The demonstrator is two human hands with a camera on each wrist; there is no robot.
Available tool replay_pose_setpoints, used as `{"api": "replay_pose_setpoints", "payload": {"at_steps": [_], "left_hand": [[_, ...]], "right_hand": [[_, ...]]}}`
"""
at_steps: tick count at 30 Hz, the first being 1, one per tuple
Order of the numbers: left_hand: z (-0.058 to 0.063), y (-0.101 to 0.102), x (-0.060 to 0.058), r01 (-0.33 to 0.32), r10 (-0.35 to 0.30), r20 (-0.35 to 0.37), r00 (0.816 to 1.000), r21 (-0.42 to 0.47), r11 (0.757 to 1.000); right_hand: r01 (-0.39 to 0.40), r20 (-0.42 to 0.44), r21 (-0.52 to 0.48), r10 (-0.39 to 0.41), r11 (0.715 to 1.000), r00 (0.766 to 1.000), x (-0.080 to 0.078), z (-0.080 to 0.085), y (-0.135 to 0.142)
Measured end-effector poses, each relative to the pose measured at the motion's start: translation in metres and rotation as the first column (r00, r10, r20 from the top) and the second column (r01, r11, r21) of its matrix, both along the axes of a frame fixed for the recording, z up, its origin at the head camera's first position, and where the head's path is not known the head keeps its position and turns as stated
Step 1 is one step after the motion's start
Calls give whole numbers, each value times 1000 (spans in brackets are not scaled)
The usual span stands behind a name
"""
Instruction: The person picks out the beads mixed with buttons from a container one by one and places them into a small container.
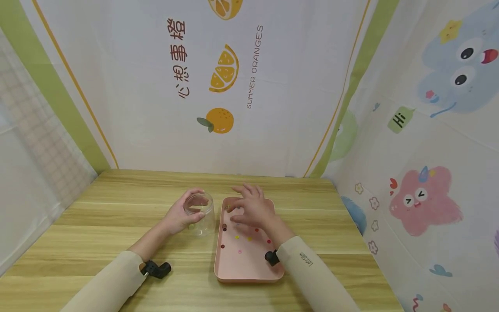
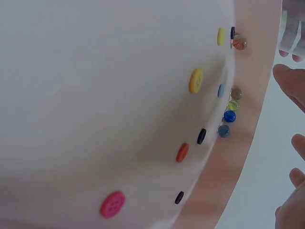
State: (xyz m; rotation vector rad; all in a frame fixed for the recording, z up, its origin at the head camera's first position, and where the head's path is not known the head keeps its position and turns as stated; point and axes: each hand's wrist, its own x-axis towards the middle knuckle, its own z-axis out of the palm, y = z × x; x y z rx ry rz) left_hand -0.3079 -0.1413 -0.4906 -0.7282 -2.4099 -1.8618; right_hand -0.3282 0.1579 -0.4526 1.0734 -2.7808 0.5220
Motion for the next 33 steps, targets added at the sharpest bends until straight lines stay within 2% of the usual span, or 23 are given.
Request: {"api": "replay_pose_setpoints", "payload": {"at_steps": [9, 15, 22, 33], "left_hand": [[2, 0, 0, -2, 2, 12, 1000, 2, 1000], [0, 0, 0, 1, -1, -3, 1000, 2, 1000], [3, 1, 1, 3, -3, 2, 1000, -5, 1000], [2, 0, 2, 3, -3, -7, 1000, -12, 1000]], "right_hand": [[-28, 94, 52, 23, 998, 995, 0, -5, -5], [-47, 142, 19, 43, 999, 989, 2, -10, -7], [-31, 190, -43, 38, 999, 981, -2, -15, -7], [-5, 243, -42, 16, 999, 970, -7, -19, -4]]}}
